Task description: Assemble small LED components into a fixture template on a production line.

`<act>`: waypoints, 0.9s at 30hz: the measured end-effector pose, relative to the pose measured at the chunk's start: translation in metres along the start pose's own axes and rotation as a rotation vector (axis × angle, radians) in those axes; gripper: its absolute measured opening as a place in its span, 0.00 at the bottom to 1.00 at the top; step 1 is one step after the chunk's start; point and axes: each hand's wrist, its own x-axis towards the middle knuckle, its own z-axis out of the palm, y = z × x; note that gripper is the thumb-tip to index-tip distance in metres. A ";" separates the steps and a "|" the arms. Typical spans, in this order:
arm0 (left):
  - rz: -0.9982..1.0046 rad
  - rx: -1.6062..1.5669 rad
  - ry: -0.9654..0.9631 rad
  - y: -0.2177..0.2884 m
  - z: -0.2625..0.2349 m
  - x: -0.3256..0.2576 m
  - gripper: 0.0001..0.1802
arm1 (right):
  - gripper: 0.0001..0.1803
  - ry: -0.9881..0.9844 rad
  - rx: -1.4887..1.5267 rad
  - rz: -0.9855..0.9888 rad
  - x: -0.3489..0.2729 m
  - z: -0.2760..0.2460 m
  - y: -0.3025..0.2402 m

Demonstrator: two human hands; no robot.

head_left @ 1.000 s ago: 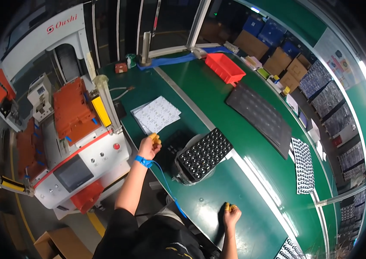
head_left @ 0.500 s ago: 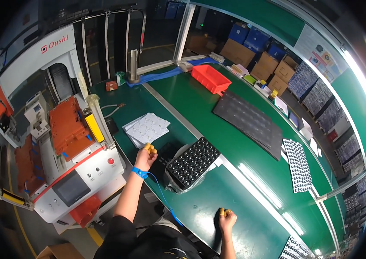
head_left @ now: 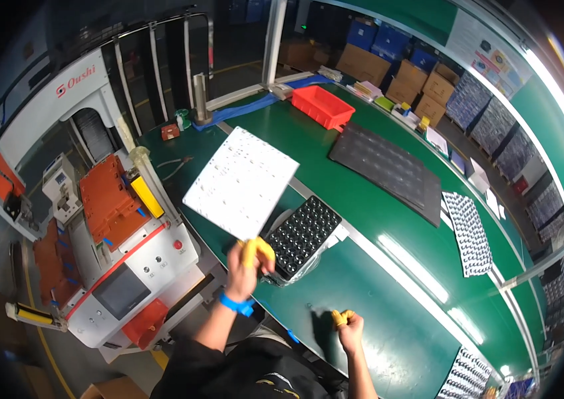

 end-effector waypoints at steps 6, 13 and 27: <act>-0.177 0.079 -0.341 -0.046 0.060 -0.121 0.20 | 0.39 -0.415 0.867 -0.136 -0.033 0.032 -0.069; -0.562 0.037 -0.826 -0.108 0.047 -0.162 0.13 | 0.16 0.424 0.818 0.108 -0.052 -0.003 -0.031; -0.556 0.434 -0.652 -0.134 0.095 -0.133 0.30 | 0.23 0.399 0.046 0.162 -0.101 -0.071 -0.019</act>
